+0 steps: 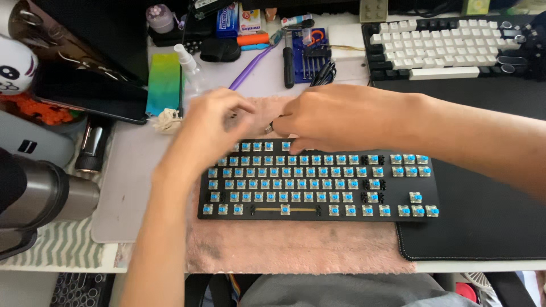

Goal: The person assembles a mechanical keyboard by inserting keycaps and stabilizers into the keyboard base. They handle small black stabilizer pieces and blue keycaps, placing them into the corresponding switch sockets on the black keyboard chassis.

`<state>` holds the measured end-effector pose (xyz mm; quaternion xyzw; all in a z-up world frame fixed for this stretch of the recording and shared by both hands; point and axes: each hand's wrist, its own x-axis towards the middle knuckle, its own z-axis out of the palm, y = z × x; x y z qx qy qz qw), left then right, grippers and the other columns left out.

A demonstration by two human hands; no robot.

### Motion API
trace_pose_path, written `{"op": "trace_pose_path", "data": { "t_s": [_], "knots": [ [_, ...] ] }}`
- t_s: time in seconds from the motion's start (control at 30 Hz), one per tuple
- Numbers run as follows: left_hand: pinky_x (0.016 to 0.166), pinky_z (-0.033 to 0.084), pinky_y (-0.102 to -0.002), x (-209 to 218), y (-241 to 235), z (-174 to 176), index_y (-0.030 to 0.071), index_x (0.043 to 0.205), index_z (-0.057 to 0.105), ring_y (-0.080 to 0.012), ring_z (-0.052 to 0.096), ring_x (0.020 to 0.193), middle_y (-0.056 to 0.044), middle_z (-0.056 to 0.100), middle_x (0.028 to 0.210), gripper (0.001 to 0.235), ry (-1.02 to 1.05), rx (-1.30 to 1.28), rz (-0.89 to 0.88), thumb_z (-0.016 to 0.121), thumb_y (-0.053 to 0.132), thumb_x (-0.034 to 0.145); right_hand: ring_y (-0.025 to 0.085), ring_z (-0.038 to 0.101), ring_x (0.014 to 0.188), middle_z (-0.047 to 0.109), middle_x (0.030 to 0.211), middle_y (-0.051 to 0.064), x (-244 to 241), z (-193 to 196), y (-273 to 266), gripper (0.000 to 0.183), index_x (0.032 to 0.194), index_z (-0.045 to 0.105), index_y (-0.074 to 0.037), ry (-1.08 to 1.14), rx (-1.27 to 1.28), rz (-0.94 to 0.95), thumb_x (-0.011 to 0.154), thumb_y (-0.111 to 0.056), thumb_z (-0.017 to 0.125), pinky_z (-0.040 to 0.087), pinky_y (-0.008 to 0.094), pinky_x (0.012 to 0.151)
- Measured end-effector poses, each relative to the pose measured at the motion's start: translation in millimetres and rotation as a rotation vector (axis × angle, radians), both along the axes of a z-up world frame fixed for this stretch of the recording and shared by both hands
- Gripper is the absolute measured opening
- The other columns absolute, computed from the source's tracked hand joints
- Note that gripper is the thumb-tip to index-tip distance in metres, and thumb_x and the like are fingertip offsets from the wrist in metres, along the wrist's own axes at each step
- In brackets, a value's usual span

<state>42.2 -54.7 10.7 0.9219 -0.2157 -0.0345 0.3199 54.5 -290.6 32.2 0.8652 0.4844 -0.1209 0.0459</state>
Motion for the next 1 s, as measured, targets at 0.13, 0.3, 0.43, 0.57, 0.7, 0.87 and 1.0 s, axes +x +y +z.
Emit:
{"op": "trace_pose_path", "data": {
  "t_s": [0.13, 0.3, 0.43, 0.57, 0.7, 0.87, 1.0],
  "knots": [
    [0.079, 0.056, -0.028, -12.8, -19.4, -22.5, 0.009, 0.094, 0.072, -0.0149, 0.067, 0.085, -0.004, 0.067, 0.094, 0.004, 0.001, -0.155, -0.166, 0.075, 0.008, 0.091, 0.029, 0.069, 0.054, 0.066, 0.066, 0.005, -1.5, 6.1, -0.9, 0.028, 0.112, 0.054, -0.015, -0.095, -0.059, 0.061, 0.091, 0.003, 0.060, 0.051, 0.047, 0.044],
    [0.092, 0.047, -0.034, -20.2, -40.8, -30.6, 0.017, 0.080, 0.063, -0.0216, 0.063, 0.104, 0.001, 0.069, 0.101, 0.009, 0.085, -0.102, -0.127, 0.065, 0.012, 0.087, 0.034, 0.067, 0.066, 0.064, 0.087, 0.009, -3.1, 3.3, -10.1, 0.037, 0.113, 0.061, -0.012, -0.045, 0.130, 0.154, 0.084, 0.010, 0.056, 0.051, 0.048, 0.059],
    [0.085, 0.048, -0.035, -17.1, -44.3, -26.4, 0.012, 0.096, 0.071, -0.0228, 0.063, 0.094, -0.003, 0.066, 0.091, 0.013, 0.083, -0.083, -0.154, 0.061, 0.013, 0.087, 0.027, 0.071, 0.060, 0.069, 0.078, 0.006, -4.9, 13.3, -8.7, 0.011, 0.115, 0.060, -0.018, 0.099, 0.073, -0.039, 0.106, -0.020, 0.056, 0.050, 0.046, 0.047],
    [0.084, 0.049, -0.031, -17.3, -50.9, -21.5, 0.014, 0.072, 0.062, -0.0160, 0.069, 0.089, 0.003, 0.074, 0.089, 0.015, 0.093, -0.149, -0.166, 0.065, 0.014, 0.087, 0.027, 0.066, 0.075, 0.065, 0.092, 0.006, 1.5, 0.7, -19.5, 0.018, 0.095, 0.061, -0.012, 0.221, 0.298, 0.055, 0.090, 0.003, 0.054, 0.050, 0.043, 0.059],
    [0.076, 0.050, -0.032, -18.2, -62.2, -17.3, 0.011, 0.074, 0.064, -0.0183, 0.068, 0.083, -0.002, 0.070, 0.086, 0.012, 0.152, -0.094, -0.090, 0.064, 0.011, 0.085, 0.028, 0.064, 0.079, 0.062, 0.094, 0.007, -1.1, -2.7, -26.7, 0.019, 0.094, 0.061, -0.013, 0.251, 0.414, 0.040, 0.088, 0.004, 0.053, 0.050, 0.044, 0.057],
    [0.075, 0.051, -0.031, -19.4, -70.8, -12.1, 0.014, 0.081, 0.074, -0.0161, 0.068, 0.089, 0.001, 0.073, 0.088, 0.007, 0.176, 0.043, -0.023, 0.068, 0.016, 0.082, 0.026, 0.066, 0.074, 0.066, 0.086, 0.006, 0.5, 16.2, -43.1, 0.018, 0.094, 0.066, -0.008, 0.230, 0.568, 0.090, 0.085, 0.004, 0.056, 0.049, 0.040, 0.065],
    [0.075, 0.050, -0.033, -17.0, -72.2, -23.6, 0.013, 0.076, 0.074, -0.0172, 0.067, 0.082, 0.000, 0.072, 0.082, 0.006, 0.073, 0.037, -0.041, 0.068, 0.015, 0.077, 0.023, 0.052, 0.062, 0.058, 0.068, -0.002, -7.2, 33.4, -67.6, 0.009, 0.082, 0.057, -0.016, 0.127, 0.378, -0.104, 0.085, -0.009, 0.053, 0.043, 0.038, 0.065]
  ]
}}
